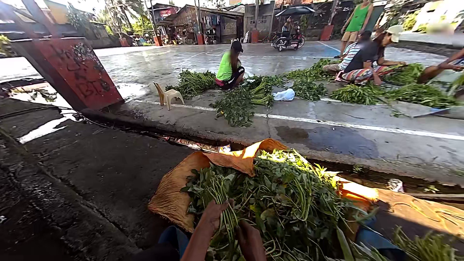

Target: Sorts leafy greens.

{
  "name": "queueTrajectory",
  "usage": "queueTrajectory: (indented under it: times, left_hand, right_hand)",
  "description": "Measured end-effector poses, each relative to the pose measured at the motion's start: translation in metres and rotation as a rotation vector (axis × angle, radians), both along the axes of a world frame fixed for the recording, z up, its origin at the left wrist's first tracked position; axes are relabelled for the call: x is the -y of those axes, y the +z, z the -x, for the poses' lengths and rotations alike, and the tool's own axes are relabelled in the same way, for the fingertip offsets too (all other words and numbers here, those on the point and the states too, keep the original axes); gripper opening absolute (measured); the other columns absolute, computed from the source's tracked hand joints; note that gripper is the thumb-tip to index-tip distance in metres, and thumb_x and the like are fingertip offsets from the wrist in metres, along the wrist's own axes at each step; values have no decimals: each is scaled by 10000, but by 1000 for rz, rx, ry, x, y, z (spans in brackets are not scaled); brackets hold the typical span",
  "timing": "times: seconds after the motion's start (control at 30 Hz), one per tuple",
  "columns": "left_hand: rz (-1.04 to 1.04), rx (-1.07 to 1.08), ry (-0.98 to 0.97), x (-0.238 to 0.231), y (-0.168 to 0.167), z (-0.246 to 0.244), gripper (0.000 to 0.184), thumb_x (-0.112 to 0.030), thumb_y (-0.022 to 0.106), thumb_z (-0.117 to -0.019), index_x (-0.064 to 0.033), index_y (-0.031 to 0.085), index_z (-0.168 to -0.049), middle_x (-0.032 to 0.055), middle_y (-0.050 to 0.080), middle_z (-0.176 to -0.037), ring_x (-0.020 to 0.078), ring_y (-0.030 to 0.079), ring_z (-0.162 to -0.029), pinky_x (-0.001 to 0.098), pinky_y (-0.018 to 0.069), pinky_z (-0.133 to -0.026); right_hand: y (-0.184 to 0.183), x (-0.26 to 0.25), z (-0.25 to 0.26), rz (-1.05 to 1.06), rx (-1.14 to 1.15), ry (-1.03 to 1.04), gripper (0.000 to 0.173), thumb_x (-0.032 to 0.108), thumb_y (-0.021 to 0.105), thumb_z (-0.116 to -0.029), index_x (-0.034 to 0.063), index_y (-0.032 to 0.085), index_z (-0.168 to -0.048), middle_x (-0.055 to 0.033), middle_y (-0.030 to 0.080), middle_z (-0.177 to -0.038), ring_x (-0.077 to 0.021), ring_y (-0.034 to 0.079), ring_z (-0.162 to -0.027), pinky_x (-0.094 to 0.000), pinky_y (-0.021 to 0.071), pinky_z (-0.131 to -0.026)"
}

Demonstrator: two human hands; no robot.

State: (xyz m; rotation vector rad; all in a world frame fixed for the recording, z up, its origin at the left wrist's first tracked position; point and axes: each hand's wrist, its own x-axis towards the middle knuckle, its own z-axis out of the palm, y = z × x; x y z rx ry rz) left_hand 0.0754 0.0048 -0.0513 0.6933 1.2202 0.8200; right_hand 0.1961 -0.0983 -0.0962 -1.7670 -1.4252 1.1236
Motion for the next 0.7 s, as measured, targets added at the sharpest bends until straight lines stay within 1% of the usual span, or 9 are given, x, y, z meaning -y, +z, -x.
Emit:
queueTrajectory:
  times: [0.07,0.13,0.23,0.3,0.37,0.43,0.5,0.57,0.7]
  left_hand:
    - [0,43,-34,2,4,-1,177,69,513,-1011,-3,492,-1172,78,662,-864,144,672,-741,281,583,-697]
    - [-2,80,-7,-2,5,2,142,68,480,-1025,-8,500,-1143,84,656,-852,165,674,-719,309,599,-682]
    - [20,132,119,-9,4,10,117,42,468,-1037,-9,504,-1135,99,651,-858,181,674,-704,327,604,-662]
    - [45,154,200,-12,1,15,81,15,472,-1042,-9,542,-1076,103,657,-842,189,670,-695,337,601,-657]
    - [71,162,232,-14,0,17,97,-18,470,-1054,-6,566,-1044,97,667,-829,178,674,-696,322,597,-653]
    - [107,190,243,-13,2,16,119,-27,456,-1060,-11,571,-1038,86,661,-829,162,671,-703,301,594,-658]
    - [129,241,261,-13,5,13,151,-41,448,-1064,-15,595,-1038,71,682,-829,147,686,-703,282,603,-664]
    - [140,307,289,-13,3,12,150,-37,453,-1058,-9,598,-1084,76,708,-887,150,705,-746,285,610,-688]
    - [120,382,324,-14,-5,14,150,-51,430,-1062,-43,579,-1073,76,690,-901,188,708,-759,347,624,-682]
  right_hand:
    - [4,-11,-13,54,-40,84,361,227,453,-1091,-54,661,-1181,-219,717,-1058,-342,697,-1011,-521,515,-962]
    - [4,-25,-46,22,-35,41,411,269,432,-1100,-49,676,-1189,-219,701,-1125,-323,673,-1058,-502,495,-991]
    - [-3,-50,-120,-89,101,-374,389,233,484,-1079,-61,638,-1281,-291,610,-1292,-401,600,-1214,-507,468,-1063]
    - [-21,-63,-172,33,236,-590,423,244,485,-1072,-12,563,-1400,-308,519,-1430,-464,517,-1319,-573,424,-1091]
    - [-40,-67,-210,275,285,-553,497,285,456,-1087,44,438,-1521,-299,401,-1549,-490,424,-1404,-629,354,-1126]
    - [-61,-68,-235,434,302,-367,542,295,438,-1096,51,363,-1575,-288,358,-1586,-467,366,-1459,-625,299,-1174]
    - [-61,-69,-237,421,356,-346,486,245,497,-1073,37,469,-1512,-263,474,-1517,-422,443,-1423,-594,340,-1160]
    - [-41,-67,-220,318,415,-471,390,154,564,-1017,31,587,-1387,-228,588,-1406,-395,545,-1330,-571,426,-1093]
    - [-14,-62,-167,-133,14,-711,476,47,670,-953,-74,499,-1380,-251,684,-1149,-359,682,-1044,-503,533,-936]
